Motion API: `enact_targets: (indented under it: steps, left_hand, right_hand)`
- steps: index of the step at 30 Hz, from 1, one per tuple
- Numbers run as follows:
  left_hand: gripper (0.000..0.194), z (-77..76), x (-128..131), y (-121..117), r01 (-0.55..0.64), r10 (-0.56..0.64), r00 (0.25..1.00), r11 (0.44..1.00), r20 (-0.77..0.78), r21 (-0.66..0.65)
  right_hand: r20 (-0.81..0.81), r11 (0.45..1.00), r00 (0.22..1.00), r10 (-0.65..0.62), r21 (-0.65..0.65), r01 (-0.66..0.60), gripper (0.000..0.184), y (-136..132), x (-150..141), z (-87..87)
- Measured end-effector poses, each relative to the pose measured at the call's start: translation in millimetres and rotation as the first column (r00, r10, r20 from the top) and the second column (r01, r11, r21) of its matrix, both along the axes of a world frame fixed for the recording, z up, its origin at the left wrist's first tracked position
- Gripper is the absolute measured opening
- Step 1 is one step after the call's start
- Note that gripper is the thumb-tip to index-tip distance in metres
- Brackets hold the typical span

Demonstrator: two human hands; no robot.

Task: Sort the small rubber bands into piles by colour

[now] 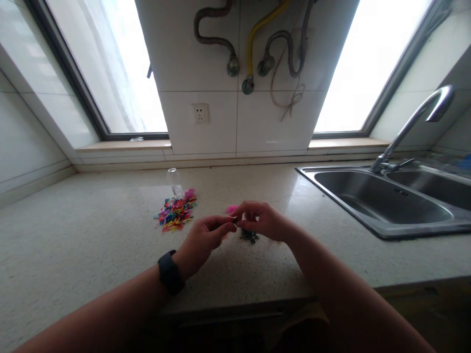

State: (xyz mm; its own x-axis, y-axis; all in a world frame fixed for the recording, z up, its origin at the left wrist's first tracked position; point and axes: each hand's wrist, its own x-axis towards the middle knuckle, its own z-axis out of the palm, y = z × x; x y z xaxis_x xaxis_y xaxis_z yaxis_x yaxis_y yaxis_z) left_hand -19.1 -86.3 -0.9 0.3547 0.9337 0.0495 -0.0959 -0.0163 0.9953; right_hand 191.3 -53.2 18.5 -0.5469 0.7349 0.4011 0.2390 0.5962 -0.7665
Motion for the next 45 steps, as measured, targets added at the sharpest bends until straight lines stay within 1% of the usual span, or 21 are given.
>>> enact_targets:
  steps: [4,12,20,24,27,32,38,41,45]
  left_hand:
    - [0.034,0.4,-1,-1,0.02,-0.02,0.999,1.0,-0.029,0.016]
    - [0.035,0.9,-1,1,-0.022,0.022,0.999,1.0,-0.025,0.005]
    - [0.032,-3.0,-6,4,-0.006,0.012,0.99,0.999,-0.138,0.038]
    - [0.034,-2.7,-6,4,-0.013,0.022,0.986,0.998,-0.164,0.054]
    - [0.033,-0.6,-5,3,-0.025,0.029,0.992,0.999,-0.125,0.04]
    - [0.031,-1.4,-3,2,-0.042,0.042,0.999,0.999,0.028,-0.02]
    - [0.03,-4.3,-4,3,-0.051,0.068,0.981,0.994,0.18,-0.101]
    - [0.03,-2.9,-4,3,-0.042,0.069,0.973,0.991,0.219,-0.125]
    - [0.033,0.1,-3,1,-0.039,0.071,0.973,0.988,0.22,-0.146]
  right_hand:
    - [-0.022,1.0,1.0,0.006,-0.008,-0.007,0.02,2,-3,-2.0]
    - [-0.08,0.999,0.997,-0.015,0.028,0.017,0.016,4,-1,-2.2]
    - [-0.103,0.999,0.994,-0.034,0.024,0.037,0.014,6,3,-4.5]
    - [-0.097,0.999,0.994,-0.051,-0.003,0.051,0.017,6,5,-3.1]
    - [-0.09,0.996,0.993,-0.076,-0.043,0.072,0.021,7,6,-2.5]
    - [-0.095,0.991,0.988,-0.125,-0.063,0.12,0.026,7,8,-1.1]
    - [-0.101,0.99,0.986,-0.129,-0.078,0.121,0.031,5,9,2.5]
    - [-0.107,0.989,0.985,-0.133,-0.077,0.125,0.032,6,9,2.0]
    - [-0.093,0.986,0.984,-0.154,-0.08,0.147,0.033,9,12,-1.2]
